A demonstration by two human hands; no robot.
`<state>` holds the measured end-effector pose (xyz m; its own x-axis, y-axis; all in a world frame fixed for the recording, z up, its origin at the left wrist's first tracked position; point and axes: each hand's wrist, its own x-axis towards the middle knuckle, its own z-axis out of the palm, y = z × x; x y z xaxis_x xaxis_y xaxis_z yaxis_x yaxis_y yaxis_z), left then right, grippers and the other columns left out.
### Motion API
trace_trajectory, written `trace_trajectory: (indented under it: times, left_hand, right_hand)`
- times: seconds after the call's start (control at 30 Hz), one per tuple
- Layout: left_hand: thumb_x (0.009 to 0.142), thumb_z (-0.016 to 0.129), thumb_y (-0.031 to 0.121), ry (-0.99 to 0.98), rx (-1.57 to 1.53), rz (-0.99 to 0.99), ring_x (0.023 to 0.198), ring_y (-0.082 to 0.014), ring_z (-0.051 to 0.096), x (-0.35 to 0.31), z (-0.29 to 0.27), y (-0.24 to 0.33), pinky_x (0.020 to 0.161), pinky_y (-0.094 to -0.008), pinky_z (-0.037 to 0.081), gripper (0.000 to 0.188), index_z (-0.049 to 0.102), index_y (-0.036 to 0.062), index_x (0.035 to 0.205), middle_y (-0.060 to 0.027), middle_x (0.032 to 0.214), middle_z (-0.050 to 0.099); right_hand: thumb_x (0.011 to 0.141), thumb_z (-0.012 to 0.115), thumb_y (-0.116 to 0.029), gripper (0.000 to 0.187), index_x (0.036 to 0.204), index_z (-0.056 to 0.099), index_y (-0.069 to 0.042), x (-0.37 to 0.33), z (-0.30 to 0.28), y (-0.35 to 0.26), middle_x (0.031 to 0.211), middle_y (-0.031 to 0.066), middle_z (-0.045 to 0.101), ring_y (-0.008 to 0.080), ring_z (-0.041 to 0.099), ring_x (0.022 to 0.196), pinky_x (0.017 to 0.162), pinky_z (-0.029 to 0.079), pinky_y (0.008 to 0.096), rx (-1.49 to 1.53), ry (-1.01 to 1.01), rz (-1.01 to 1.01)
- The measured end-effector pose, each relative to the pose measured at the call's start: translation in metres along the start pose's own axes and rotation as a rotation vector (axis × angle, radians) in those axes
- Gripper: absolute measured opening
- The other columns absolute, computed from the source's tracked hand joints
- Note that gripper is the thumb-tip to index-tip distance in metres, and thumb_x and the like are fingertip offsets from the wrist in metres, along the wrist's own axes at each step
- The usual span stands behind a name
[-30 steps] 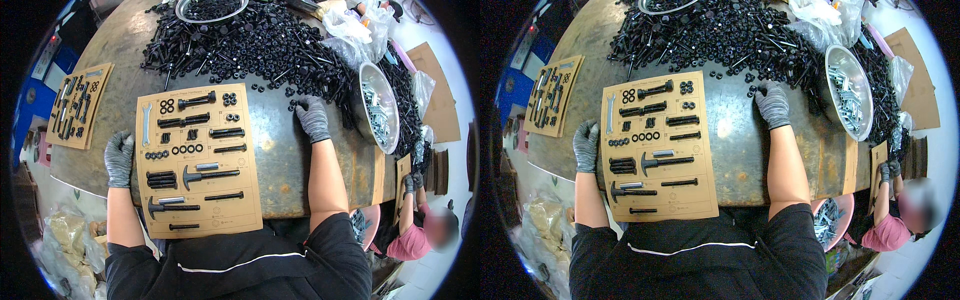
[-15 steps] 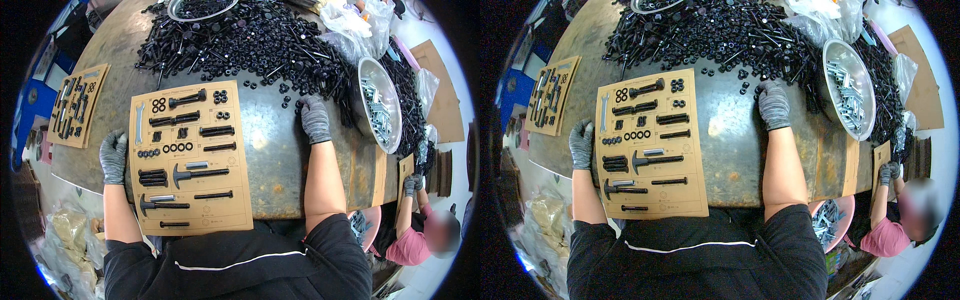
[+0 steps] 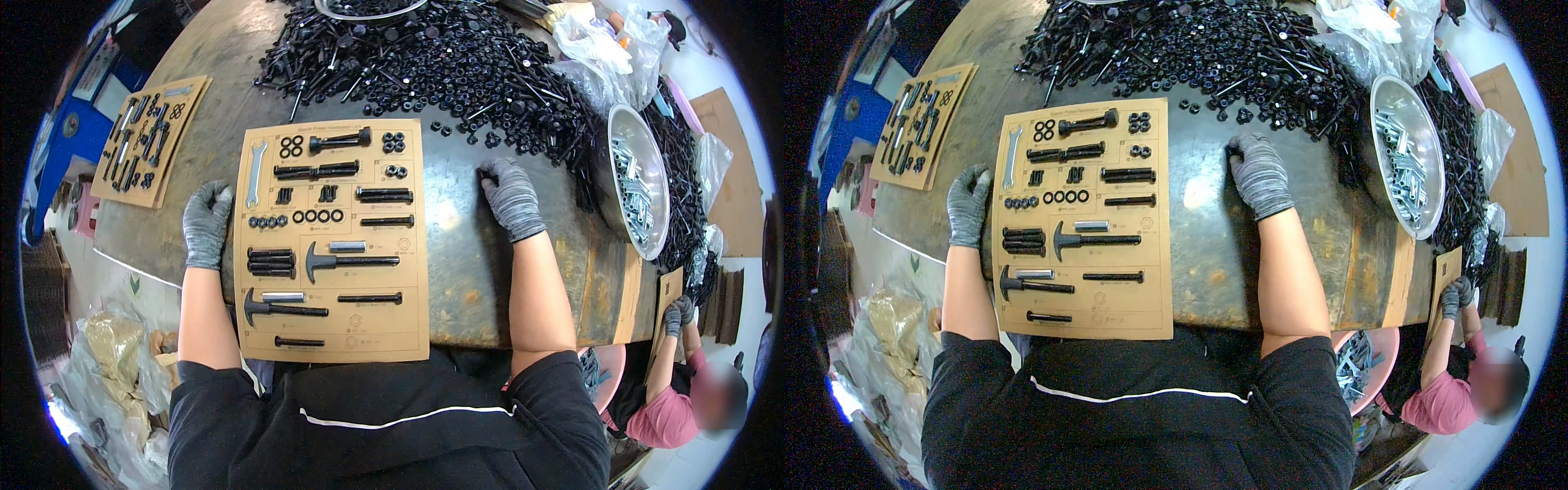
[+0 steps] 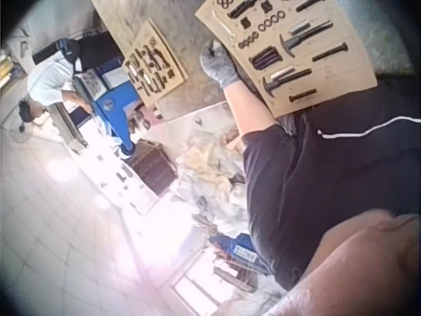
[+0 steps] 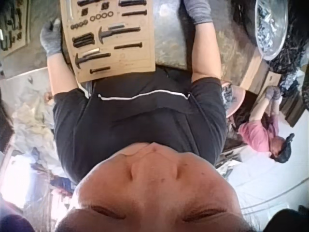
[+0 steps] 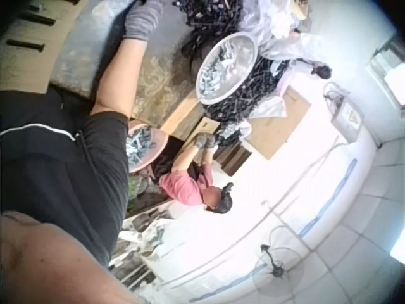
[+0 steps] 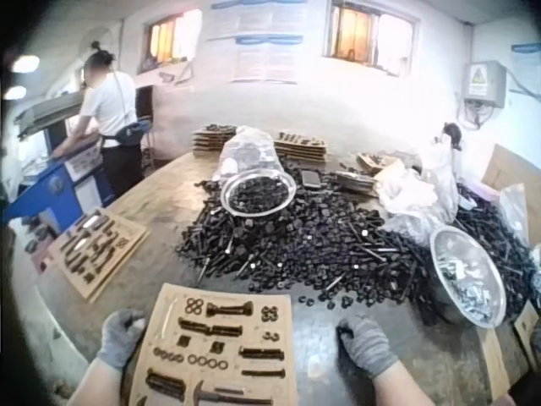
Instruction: The person arranges various metal tools and fasteners onto a cardboard backing. They pick up hammers, bolts, washers, and a wrench from a table and place them into designated slots on the board. The person repeats this process to complete multiple tool kits.
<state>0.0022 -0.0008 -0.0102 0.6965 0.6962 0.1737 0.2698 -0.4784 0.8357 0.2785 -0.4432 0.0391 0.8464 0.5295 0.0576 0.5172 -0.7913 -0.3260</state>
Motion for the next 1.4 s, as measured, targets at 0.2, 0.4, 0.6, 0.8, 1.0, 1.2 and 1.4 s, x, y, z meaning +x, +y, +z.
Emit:
trace_trajectory:
  times: [0.2, 0.4, 0.6, 0.8, 1.0, 1.2, 1.4]
  left_hand:
    - [0.086, 0.071, 0.018, -0.026, 0.064, -0.024, 0.083, -0.0142, 0.062, 0.000, 0.002, 0.010, 0.081, -0.0271, 0.049, 0.026, 0.067, 0.0012, 0.105, -0.0086, 0.095, 0.069]
    - [0.086, 0.071, 0.019, -0.037, 0.034, 0.001, 0.079, -0.0148, 0.061, 0.001, 0.000, 0.001, 0.077, -0.0279, 0.050, 0.025, 0.068, 0.0021, 0.104, -0.0081, 0.091, 0.069]
    - [0.090, 0.066, 0.013, -0.061, 0.110, -0.013, 0.082, -0.0115, 0.060, 0.000, -0.001, 0.008, 0.077, -0.0253, 0.050, 0.020, 0.063, -0.0008, 0.105, -0.0056, 0.091, 0.067]
    - [0.089, 0.069, 0.022, -0.021, 0.248, 0.028, 0.086, -0.0158, 0.064, 0.001, -0.003, 0.004, 0.081, -0.0289, 0.050, 0.029, 0.066, -0.0005, 0.108, -0.0108, 0.096, 0.070]
    - [0.086, 0.069, 0.033, -0.084, 0.182, -0.027, 0.086, -0.0205, 0.066, 0.001, -0.006, 0.016, 0.083, -0.0319, 0.051, 0.034, 0.069, 0.0056, 0.106, -0.0107, 0.095, 0.071]
    - [0.086, 0.068, 0.036, -0.086, 0.225, -0.014, 0.085, -0.0198, 0.066, 0.001, -0.007, 0.019, 0.084, -0.0315, 0.050, 0.037, 0.069, 0.0062, 0.108, -0.0098, 0.095, 0.071]
    - [0.087, 0.068, 0.038, -0.088, 0.208, 0.007, 0.087, -0.0205, 0.066, 0.000, -0.009, 0.015, 0.084, -0.0315, 0.050, 0.038, 0.069, 0.0080, 0.110, -0.0097, 0.096, 0.071]
  right_hand:
    - [0.079, 0.067, -0.004, 0.020, 0.099, 0.066, -0.004, -0.047, -0.011, -0.045, 0.095, 0.0161, 0.065, 0.0329, 0.062, 0.089, 0.082, 0.051, 0.0390, 0.213, -0.042, 0.006]
    - [0.078, 0.066, -0.003, 0.018, 0.096, 0.065, -0.004, -0.094, 0.014, -0.114, 0.088, 0.0148, 0.061, 0.0333, 0.059, 0.085, 0.080, 0.049, 0.0419, 0.354, -0.075, -0.357]
    - [0.079, 0.066, -0.004, 0.021, 0.100, 0.065, -0.004, -0.097, 0.015, -0.121, 0.091, 0.0152, 0.060, 0.0328, 0.058, 0.086, 0.078, 0.050, 0.0400, 0.326, -0.043, -0.290]
    - [0.081, 0.066, -0.005, 0.016, 0.097, 0.062, -0.004, -0.113, 0.011, -0.119, 0.089, 0.0162, 0.060, 0.0316, 0.059, 0.083, 0.077, 0.050, 0.0409, 0.184, 0.004, -0.236]
    - [0.077, 0.069, -0.004, 0.017, 0.094, 0.065, -0.005, -0.163, -0.001, -0.161, 0.085, 0.0120, 0.063, 0.0280, 0.061, 0.080, 0.075, 0.050, 0.0374, 0.411, -0.124, -0.381]
    - [0.080, 0.071, -0.008, 0.023, 0.101, 0.064, -0.002, -0.181, 0.034, -0.180, 0.090, 0.0139, 0.063, 0.0297, 0.060, 0.082, 0.073, 0.051, 0.0373, 0.362, -0.146, -0.493]
    - [0.076, 0.074, -0.008, 0.025, 0.099, 0.065, -0.004, -0.186, 0.026, -0.181, 0.088, 0.0122, 0.062, 0.0274, 0.061, 0.079, 0.070, 0.051, 0.0362, 0.362, -0.178, -0.339]
